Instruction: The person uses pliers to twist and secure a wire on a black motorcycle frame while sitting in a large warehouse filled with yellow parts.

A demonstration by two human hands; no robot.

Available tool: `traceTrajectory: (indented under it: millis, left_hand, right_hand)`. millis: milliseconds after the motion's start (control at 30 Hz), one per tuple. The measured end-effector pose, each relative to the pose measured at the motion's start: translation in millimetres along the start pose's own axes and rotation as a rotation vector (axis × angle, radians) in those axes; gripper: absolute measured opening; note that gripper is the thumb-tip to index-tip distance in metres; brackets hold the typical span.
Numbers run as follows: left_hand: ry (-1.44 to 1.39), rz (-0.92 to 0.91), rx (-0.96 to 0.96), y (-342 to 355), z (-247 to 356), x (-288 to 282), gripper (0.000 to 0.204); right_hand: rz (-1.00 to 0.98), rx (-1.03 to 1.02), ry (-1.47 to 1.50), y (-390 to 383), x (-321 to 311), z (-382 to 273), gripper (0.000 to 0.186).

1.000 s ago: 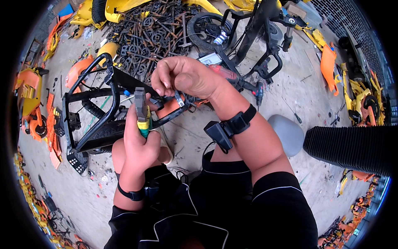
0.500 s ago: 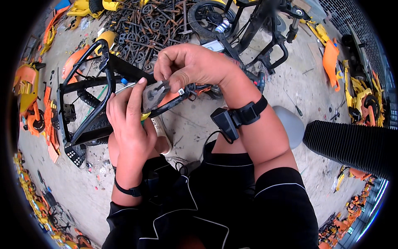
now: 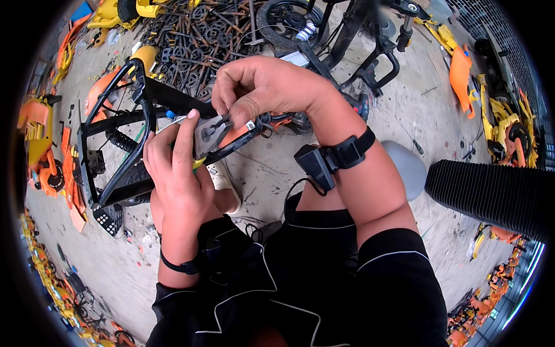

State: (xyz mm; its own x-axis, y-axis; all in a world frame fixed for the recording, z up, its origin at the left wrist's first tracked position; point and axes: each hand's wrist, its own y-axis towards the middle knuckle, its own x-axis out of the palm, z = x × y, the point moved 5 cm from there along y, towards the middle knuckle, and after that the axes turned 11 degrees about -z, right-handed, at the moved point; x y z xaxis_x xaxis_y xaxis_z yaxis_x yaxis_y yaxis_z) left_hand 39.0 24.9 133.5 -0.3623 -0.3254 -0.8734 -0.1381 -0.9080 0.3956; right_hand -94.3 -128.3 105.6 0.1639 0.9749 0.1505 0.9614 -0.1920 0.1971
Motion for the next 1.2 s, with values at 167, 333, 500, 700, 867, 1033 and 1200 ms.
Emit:
traceTrajectory:
  millis: [167,333,500,700,867,1033,1200]
  left_hand:
    - [0.004,-0.018,0.01,0.4,0.8,2.3,0.077]
    - [-0.004,-0.051,0.005,0.1,0.9,4.1,0.076]
    - [-0.014,-0.07,0.003,0.0,1.9,6.4,0.077]
    - [-0.051,-0.05,0.026,0.2,1.4,8.2,0.08]
    - [-0.049,-0.053,0.033,1.7,3.0,6.3,0.08]
    - [-0.063,-0.046,0.017,1.3,2.6,6.0,0.08]
    - [-0.069,-0.047,0.015,0.6,1.5,7.7,0.083]
  right_hand:
    - [-0.012,-0.011,-0.011,-2.3,-0.2,-1.7,0.04]
    - [-0.003,-0.009,-0.014,-4.8,0.9,-3.3,0.034]
    - [-0.034,0.012,0.016,-8.8,-1.4,-3.6,0.035]
    - [-0.04,-0.008,-0.007,-10.7,-2.7,-2.9,0.036]
    - [-0.044,-0.044,-0.049,-12.3,-4.2,-3.2,0.036]
    - [0.005,0.016,-0.02,-12.6,-2.3,-4.9,0.04]
    - [0.008,0.021,-0.029,-14.5,-3.2,-4.6,0.042]
